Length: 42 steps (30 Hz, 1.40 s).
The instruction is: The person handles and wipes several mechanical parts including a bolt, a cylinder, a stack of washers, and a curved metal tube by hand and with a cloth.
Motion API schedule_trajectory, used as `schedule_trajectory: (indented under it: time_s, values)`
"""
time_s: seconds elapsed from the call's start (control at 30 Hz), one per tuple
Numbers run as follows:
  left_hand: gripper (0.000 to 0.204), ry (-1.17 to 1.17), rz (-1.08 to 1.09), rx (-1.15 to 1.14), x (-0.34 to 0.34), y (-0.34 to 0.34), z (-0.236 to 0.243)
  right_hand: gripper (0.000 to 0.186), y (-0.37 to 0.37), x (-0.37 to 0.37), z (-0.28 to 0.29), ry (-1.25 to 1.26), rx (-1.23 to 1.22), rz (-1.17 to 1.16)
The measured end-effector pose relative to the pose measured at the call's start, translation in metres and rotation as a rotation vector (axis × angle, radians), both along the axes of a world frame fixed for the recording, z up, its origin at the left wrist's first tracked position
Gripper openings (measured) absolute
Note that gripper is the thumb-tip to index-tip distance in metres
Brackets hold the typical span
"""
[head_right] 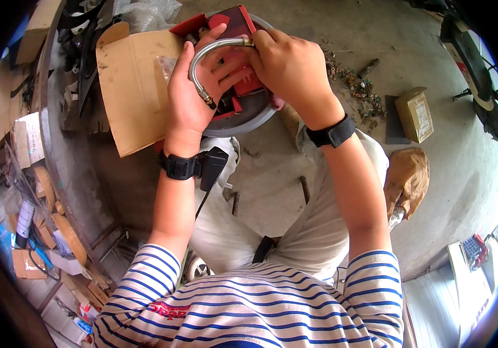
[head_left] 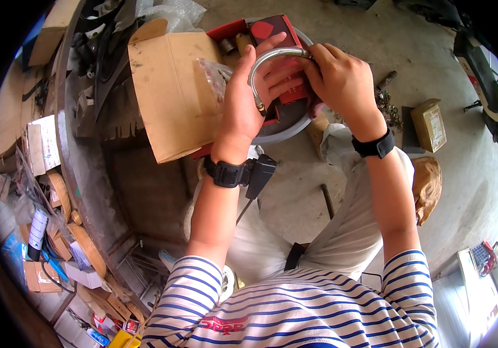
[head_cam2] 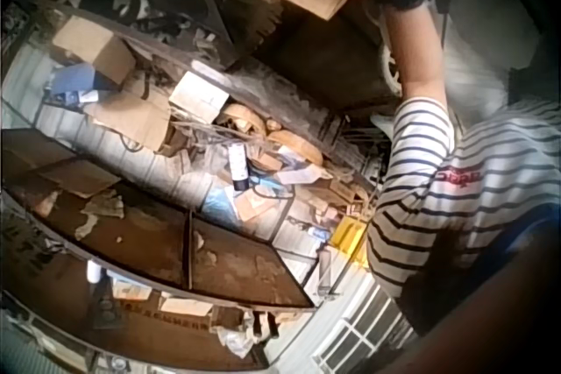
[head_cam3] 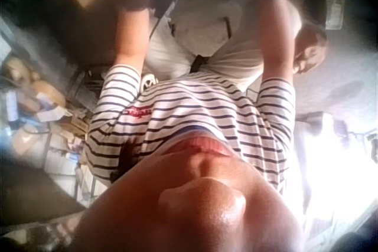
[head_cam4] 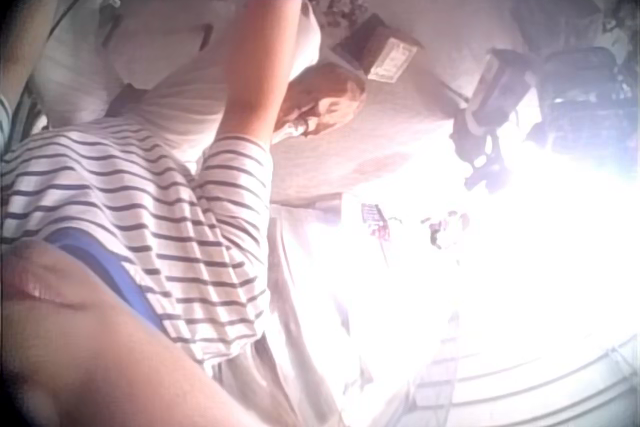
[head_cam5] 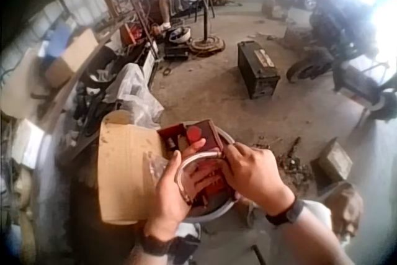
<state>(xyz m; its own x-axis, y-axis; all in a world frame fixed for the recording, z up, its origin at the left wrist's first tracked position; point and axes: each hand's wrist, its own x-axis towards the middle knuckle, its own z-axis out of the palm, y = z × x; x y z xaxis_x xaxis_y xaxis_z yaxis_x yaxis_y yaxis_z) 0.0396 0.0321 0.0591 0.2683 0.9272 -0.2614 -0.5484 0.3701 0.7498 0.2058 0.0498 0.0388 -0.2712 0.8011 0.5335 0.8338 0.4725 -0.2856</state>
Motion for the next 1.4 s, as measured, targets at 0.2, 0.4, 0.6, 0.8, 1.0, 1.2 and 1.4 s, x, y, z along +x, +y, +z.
schedule_trajectory:
  time_s: [0.2, 0.4, 0.6, 0.8, 1.0, 1.2, 1.4]
  values:
    - [0.054, -0.107, 0.010, -0.012, 0.000, 0.002, 0.001, 0.016, -0.006, -0.009, -0.002, -0.060, -0.045, 0.051]
    - [0.046, -0.266, 0.038, -0.031, -0.001, 0.005, -0.001, 0.030, -0.012, -0.024, -0.006, -0.018, -0.035, 0.070]
    - [0.039, -0.421, 0.042, -0.010, -0.008, 0.010, -0.014, 0.037, -0.021, -0.035, 0.000, 0.045, -0.173, 0.175]
    - [0.045, -0.302, 0.147, -0.028, -0.013, 0.013, -0.007, 0.040, -0.026, -0.027, 0.008, 0.135, -0.202, 0.099]
    - [0.041, -0.244, 0.229, -0.097, -0.017, 0.010, -0.001, 0.042, -0.024, -0.028, 0.004, 0.158, -0.231, 0.020]
    - [0.043, -0.180, 0.230, -0.096, -0.024, 0.013, -0.002, 0.043, -0.026, -0.037, -0.012, 0.059, -0.221, 0.036]
    - [0.046, -0.160, 0.192, -0.118, -0.024, 0.012, -0.001, 0.040, -0.025, -0.039, -0.017, -0.010, -0.198, 0.038]
